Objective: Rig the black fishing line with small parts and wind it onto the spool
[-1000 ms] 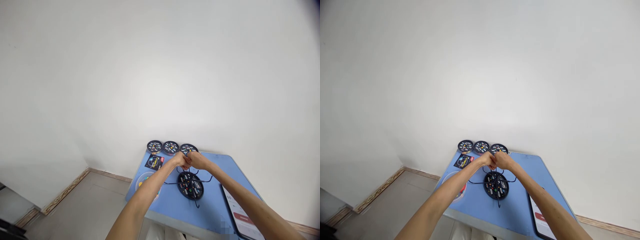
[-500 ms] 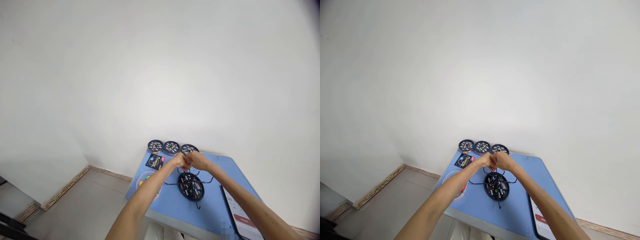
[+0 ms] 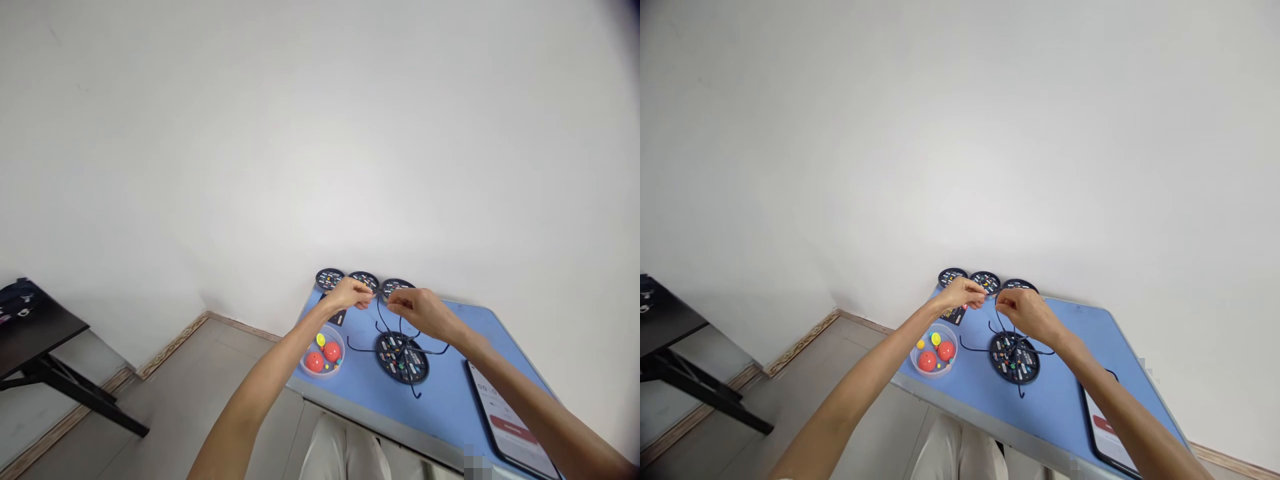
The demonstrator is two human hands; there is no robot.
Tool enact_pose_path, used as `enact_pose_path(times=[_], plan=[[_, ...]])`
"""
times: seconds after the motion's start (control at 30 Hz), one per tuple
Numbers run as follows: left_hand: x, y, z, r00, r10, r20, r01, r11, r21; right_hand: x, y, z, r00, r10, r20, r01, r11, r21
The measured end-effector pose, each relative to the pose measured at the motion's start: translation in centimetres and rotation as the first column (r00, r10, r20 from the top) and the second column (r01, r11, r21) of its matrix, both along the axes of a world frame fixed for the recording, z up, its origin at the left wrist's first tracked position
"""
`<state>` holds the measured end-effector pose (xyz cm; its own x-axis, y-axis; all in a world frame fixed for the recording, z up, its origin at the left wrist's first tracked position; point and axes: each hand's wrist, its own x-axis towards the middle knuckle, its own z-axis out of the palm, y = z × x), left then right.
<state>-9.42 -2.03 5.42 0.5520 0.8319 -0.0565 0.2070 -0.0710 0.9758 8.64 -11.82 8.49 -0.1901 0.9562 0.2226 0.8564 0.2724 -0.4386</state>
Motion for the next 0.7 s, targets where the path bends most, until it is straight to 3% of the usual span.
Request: enact_pose_path(times=[0.17,0.33,0.5,0.7], plan=[[-7.7,-3.7,-0.4,0.973,0.2,0.112,-0.207,0.977,0.053,-7.6,-2.2,-1.4,0.98,0.199,-0.015,-0.199,0.972,-0.12],[-13.4,-8.2,-2.8,0.902,0.39,0.186,-0.406,0.912,0.056,-14.2,-1.0,-4.7,0.94,0.216,0.264,-0.17,0.968,-0.186],[-16.7,-11.4,-5.4,0.828,0.518,0.213,-0.533,0.846,0.018,-17.5,0.7,-6.7,0.892,0.208,0.401,-0.128,0.968,-0.217],[-18.0,-13.4,-7.3,0.755,0.612,0.236,-0.616,0.785,-0.062,-18.7,0.3,-6.7,0.873,0.202,0.443,-0.12,0.971,-0.206]])
